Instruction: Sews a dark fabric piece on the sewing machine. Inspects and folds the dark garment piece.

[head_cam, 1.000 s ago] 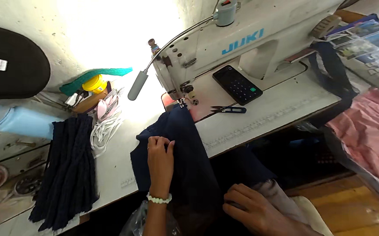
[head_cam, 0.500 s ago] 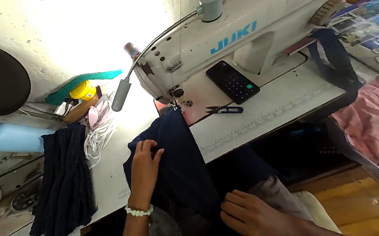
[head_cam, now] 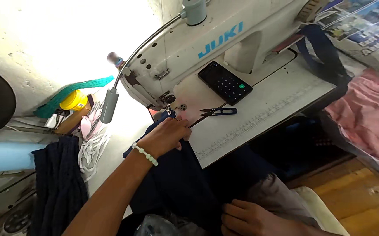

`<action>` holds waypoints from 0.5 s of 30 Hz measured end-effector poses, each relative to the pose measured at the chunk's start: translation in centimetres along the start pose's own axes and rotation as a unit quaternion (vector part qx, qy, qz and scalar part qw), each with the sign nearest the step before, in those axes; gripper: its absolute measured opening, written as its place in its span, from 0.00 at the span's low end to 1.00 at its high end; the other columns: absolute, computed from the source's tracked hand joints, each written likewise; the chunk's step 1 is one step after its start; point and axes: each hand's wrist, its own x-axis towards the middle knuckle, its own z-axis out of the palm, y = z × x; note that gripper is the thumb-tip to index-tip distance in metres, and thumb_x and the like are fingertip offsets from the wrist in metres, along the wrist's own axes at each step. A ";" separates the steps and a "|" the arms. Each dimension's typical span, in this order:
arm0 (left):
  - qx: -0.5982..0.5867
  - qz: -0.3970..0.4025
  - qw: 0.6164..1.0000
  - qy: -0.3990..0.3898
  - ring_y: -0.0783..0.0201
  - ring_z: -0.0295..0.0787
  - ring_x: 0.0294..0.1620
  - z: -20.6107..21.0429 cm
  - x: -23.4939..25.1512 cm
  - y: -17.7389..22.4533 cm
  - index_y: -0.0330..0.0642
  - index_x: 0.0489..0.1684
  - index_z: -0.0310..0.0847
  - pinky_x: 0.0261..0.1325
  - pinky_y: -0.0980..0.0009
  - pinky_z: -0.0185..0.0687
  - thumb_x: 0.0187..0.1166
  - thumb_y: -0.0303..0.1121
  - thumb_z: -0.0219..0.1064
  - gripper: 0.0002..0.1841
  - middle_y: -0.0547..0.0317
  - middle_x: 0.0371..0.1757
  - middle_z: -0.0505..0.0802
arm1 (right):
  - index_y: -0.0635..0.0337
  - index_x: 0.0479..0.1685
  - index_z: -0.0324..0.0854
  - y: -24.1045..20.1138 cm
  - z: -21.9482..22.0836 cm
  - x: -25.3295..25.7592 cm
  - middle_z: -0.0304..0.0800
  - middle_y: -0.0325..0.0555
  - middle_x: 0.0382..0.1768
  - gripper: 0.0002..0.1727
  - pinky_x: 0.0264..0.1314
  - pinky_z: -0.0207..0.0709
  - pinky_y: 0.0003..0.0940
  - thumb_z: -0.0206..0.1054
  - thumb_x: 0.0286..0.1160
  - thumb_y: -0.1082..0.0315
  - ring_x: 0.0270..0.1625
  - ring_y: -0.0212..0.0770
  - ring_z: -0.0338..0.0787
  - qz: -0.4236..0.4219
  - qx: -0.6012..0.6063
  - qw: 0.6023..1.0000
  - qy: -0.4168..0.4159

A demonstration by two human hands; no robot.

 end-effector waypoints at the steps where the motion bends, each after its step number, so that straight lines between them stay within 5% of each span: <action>1: 0.033 0.008 0.999 -0.004 0.43 0.85 0.61 -0.2 0.3 -0.1 0.40 0.44 0.91 0.64 0.44 0.76 0.65 0.27 0.81 0.11 0.46 0.51 0.91 | 0.59 0.32 0.84 0.0 -0.1 0.1 0.86 0.45 0.30 0.12 0.37 0.76 0.34 0.57 0.82 0.77 0.36 0.44 0.84 0.000 0.003 1.000 0.000; 9: 0.159 -0.013 0.980 -0.120 0.43 0.88 0.58 -2.2 2.5 1.0 0.36 0.44 0.89 0.62 0.45 0.77 0.74 0.20 0.69 0.06 0.44 0.49 0.92 | 0.62 0.33 0.85 -0.2 -0.5 1.0 0.85 0.47 0.29 0.12 0.37 0.76 0.35 0.57 0.81 0.78 0.35 0.45 0.84 0.003 0.030 0.999 -0.021; 15: 0.094 -0.038 0.972 -0.210 0.43 0.89 0.49 -4.2 3.9 0.9 0.35 0.46 0.88 0.54 0.42 0.78 0.67 0.28 0.81 0.13 0.44 0.43 0.92 | 0.63 0.34 0.85 -0.2 -0.7 1.5 0.84 0.48 0.29 0.12 0.36 0.76 0.36 0.56 0.82 0.78 0.35 0.47 0.84 -0.001 0.048 0.998 -0.037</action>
